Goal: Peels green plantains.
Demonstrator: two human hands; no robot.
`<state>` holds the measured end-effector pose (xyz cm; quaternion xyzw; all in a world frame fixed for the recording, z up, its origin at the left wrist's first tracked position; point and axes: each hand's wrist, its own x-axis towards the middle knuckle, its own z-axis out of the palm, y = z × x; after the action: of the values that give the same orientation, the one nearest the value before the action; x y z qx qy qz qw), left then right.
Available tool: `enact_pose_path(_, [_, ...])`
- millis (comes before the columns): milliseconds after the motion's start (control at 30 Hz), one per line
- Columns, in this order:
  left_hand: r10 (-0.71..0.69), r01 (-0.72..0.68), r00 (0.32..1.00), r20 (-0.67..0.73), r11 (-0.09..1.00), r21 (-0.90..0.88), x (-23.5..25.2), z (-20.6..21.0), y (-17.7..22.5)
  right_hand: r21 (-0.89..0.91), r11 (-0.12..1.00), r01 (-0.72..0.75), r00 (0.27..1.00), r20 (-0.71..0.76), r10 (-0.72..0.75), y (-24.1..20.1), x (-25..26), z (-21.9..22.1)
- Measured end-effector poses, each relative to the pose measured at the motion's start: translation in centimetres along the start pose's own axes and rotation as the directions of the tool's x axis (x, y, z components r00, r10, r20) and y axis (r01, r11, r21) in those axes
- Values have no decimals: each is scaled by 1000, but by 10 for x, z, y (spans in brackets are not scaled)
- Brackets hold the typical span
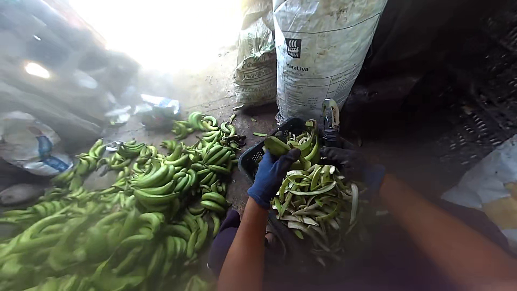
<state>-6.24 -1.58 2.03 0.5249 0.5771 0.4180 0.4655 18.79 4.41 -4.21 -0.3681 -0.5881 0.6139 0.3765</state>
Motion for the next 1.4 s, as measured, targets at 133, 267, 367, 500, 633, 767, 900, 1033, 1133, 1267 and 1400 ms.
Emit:
enact_pose_path(133, [22,-31,997,-80,994,-103,3,-4,-5,-327,931,-161,987,-73,145,-26,1,12])
enact_pose_path(267, [11,-4,996,-90,997,81,3,-1,-7,-289,952,-95,994,-80,75,-36,-5,27])
enact_pose_path(367, [49,-44,996,-70,996,74,-1,-3,-5,-205,978,34,999,-21,-39,-34,-5,27])
enact_pose_path(500, [197,-197,980,-10,973,-122,-6,-8,2,-412,830,-376,900,50,432,-14,10,18])
enact_pose_path(633, [192,-192,981,-11,981,14,0,-15,2,-312,908,-281,952,29,305,-32,0,14])
enact_pose_path(767, [171,-167,985,-4,967,192,8,-14,-4,-234,966,-110,991,43,123,-26,-4,3])
enact_pose_path(900, [166,-165,986,-3,986,33,5,-9,-5,-386,922,29,998,61,-6,-36,-12,9])
enact_pose_path(1033, [172,-178,984,-48,921,-346,6,0,10,-551,792,263,963,198,-183,-45,-22,18])
enact_pose_path(1133, [202,-234,972,-118,867,-439,16,6,15,-609,663,436,899,317,-301,-43,-29,19])
enact_pose_path(1267, [195,-195,981,-25,948,-251,-14,22,12,-804,514,299,946,180,-270,-59,-20,14])
enact_pose_path(1400, [130,-69,969,208,957,-280,-21,35,19,-818,571,69,947,-127,-296,-79,-2,-21])
